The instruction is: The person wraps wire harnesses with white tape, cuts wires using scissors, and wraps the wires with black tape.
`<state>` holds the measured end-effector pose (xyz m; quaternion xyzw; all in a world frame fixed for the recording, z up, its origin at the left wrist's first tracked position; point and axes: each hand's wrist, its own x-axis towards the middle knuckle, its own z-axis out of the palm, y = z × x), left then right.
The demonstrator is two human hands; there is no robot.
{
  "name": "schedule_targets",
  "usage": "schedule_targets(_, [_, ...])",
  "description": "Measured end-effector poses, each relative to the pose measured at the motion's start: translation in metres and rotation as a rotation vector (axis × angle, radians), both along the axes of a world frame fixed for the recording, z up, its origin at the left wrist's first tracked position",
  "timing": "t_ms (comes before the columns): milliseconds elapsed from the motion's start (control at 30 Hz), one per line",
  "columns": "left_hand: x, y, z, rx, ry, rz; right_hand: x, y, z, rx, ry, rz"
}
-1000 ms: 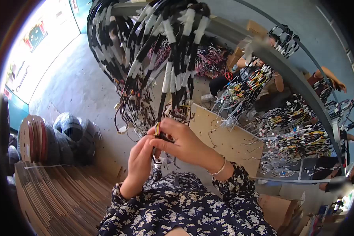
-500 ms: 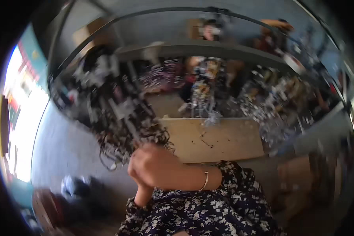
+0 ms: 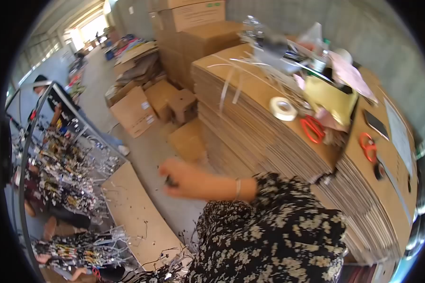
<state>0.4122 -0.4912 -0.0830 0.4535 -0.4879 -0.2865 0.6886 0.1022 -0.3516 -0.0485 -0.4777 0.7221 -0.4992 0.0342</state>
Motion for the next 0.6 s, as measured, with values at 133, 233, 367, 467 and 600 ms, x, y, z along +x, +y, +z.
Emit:
schedule_targets(133, [0.016,0.007,0.006,0.019,0.094,-0.117,-0.028,0.077,0.040,0.016,0.140,-0.431])
schedule_targets(233, [0.031,0.019,-0.003,0.105,0.247,-0.107,-0.054,0.094,0.018,-0.103,-0.302,-0.353])
schedule_targets(367, [0.010,0.030,0.011,0.079,0.446,-0.119,-0.052,0.009,-0.003,-0.262,-1.579,-0.037])
schedule_targets(467, [0.003,0.042,0.020,0.099,0.476,-0.095,-0.043,-0.074,-0.019,-0.369,-1.884,0.149])
schedule_targets(600, [0.008,0.048,0.017,0.126,0.464,-0.127,-0.021,-0.171,0.029,-0.256,-1.853,0.546])
